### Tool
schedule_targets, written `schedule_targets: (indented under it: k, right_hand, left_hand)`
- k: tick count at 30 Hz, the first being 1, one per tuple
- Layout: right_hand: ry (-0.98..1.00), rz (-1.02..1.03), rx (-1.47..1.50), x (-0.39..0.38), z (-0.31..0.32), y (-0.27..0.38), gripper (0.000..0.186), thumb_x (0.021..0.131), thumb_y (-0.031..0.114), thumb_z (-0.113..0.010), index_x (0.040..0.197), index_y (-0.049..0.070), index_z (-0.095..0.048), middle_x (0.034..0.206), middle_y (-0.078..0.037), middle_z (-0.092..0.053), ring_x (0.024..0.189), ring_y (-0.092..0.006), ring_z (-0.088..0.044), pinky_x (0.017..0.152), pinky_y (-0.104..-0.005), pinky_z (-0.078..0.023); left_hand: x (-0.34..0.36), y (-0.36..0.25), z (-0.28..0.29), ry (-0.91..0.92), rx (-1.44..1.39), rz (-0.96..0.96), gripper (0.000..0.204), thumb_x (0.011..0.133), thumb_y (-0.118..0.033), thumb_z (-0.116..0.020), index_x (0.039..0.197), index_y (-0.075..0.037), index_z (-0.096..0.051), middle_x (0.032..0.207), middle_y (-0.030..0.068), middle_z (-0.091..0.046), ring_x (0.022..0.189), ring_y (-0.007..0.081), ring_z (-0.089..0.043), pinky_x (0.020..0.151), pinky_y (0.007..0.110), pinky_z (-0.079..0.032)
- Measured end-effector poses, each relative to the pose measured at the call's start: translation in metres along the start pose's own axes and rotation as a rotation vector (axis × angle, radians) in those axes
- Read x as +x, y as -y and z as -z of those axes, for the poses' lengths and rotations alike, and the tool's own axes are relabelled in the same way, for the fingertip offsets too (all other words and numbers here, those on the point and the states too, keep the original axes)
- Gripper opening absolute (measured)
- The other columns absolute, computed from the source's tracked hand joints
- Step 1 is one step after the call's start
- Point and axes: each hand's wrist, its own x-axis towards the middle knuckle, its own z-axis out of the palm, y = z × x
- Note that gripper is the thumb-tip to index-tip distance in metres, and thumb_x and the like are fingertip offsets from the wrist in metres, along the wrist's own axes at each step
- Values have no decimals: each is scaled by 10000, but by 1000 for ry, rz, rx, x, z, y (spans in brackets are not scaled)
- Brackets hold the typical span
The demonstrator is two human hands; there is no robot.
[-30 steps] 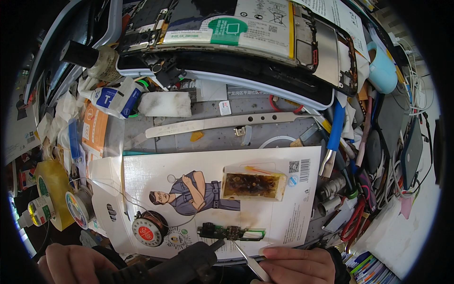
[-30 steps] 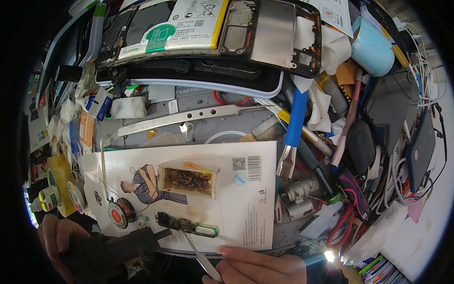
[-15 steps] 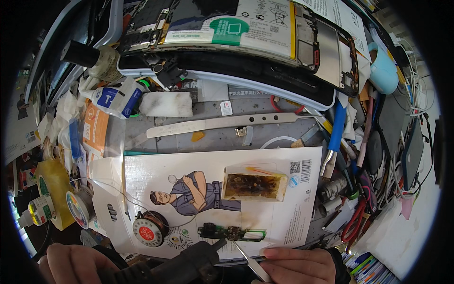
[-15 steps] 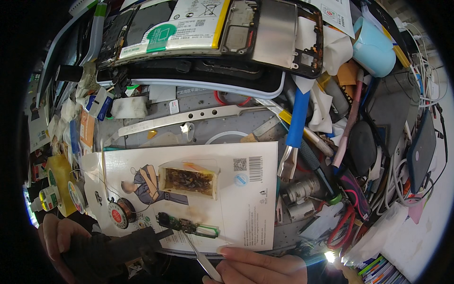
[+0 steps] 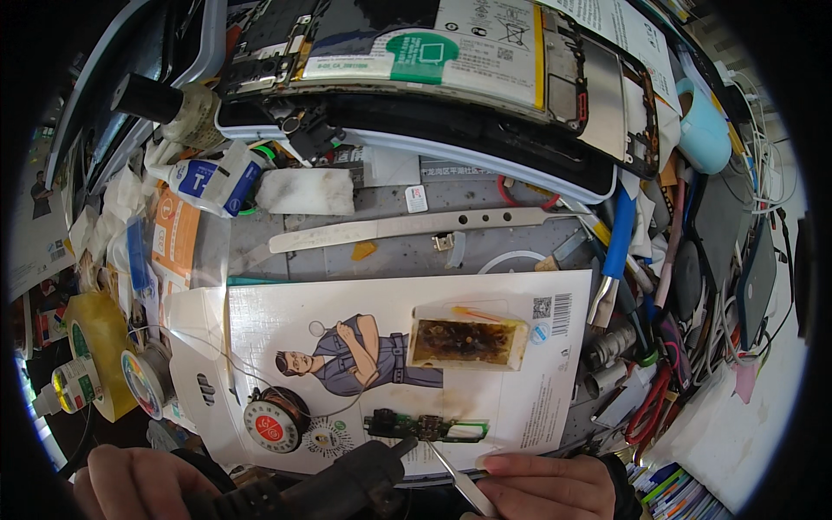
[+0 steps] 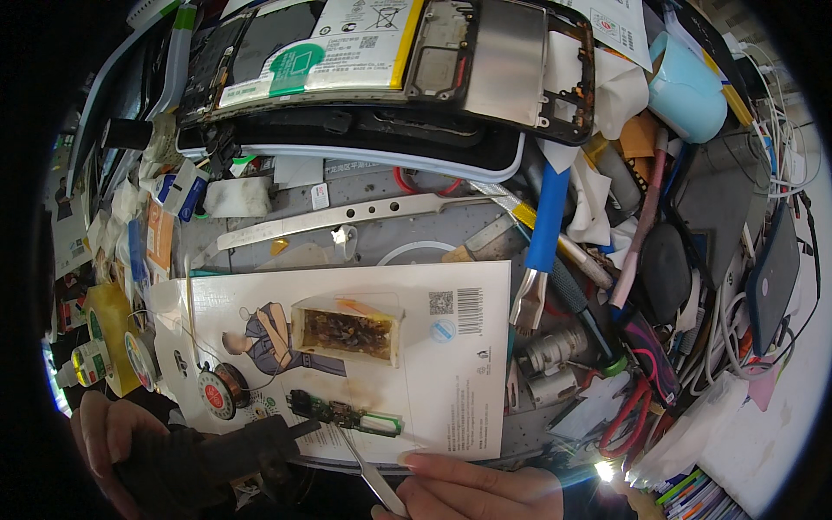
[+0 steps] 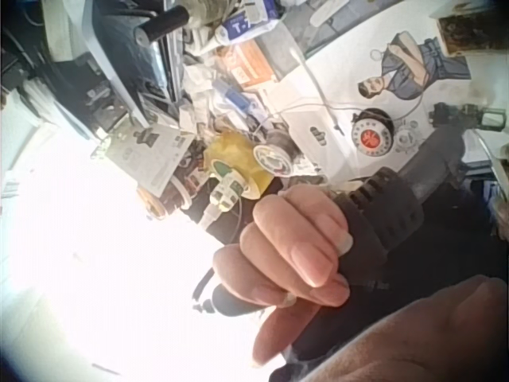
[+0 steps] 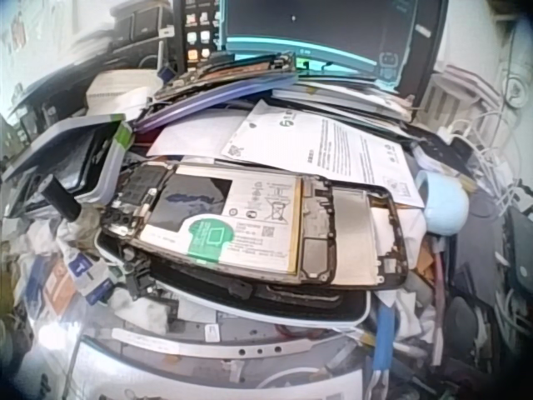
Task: The person uses a soldering iron and tweezers to solder components on a small green circuit board. They repeatedly heat and adjust tiny parts, occasionally repositioning the board and handling solder wire.
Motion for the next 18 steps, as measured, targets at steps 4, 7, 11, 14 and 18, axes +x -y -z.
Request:
schedule_targets:
  k: [4, 7, 11, 14, 18]
  right_hand:
    - [6, 12, -6, 0, 0, -2, 181, 829, -60, -782, 983, -81, -688, 906, -190, -691, 762, -293, -743, 737, -438, -694]
    - [22, 27, -8, 2, 2, -2, 185, 831, -59, -781, 989, -79, -687, 906, -188, -690, 764, -295, -745, 737, -436, -695]
    - [39, -39, 15, 4, 4, 1, 184, 835, -57, -779, 992, -75, -686, 908, -186, -689, 768, -297, -746, 738, -434, -695]
    - [40, -14, 14, 4, 4, 0, 185, 834, -56, -778, 994, -74, -685, 911, -185, -688, 769, -299, -746, 739, -434, -694]
    - [59, -27, 15, 4, 5, -1, 191, 829, -58, -781, 994, -74, -684, 913, -187, -688, 770, -300, -746, 741, -434, -693]
  left_hand:
    - [2, 6, -3, 15, 4, -5, 457, 996, -530, -663, 1027, -90, -543, 849, 87, -686, 1014, 294, -639, 866, 424, -509]
    - [4, 12, -8, -31, 14, -47, 465, 998, -541, -654, 1032, -91, -541, 853, 87, -685, 1019, 295, -639, 869, 427, -511]
    - [3, 14, -8, -24, 0, -52, 466, 998, -545, -650, 1033, -94, -540, 852, 85, -684, 1018, 297, -639, 867, 429, -513]
    - [4, 9, -1, 39, 8, 1, 464, 998, -544, -652, 1032, -95, -540, 850, 83, -684, 1017, 296, -638, 862, 428, -514]
    - [1, 7, 1, 35, 7, -2, 462, 998, -541, -654, 1033, -95, -539, 848, 82, -684, 1017, 296, -638, 863, 424, -512]
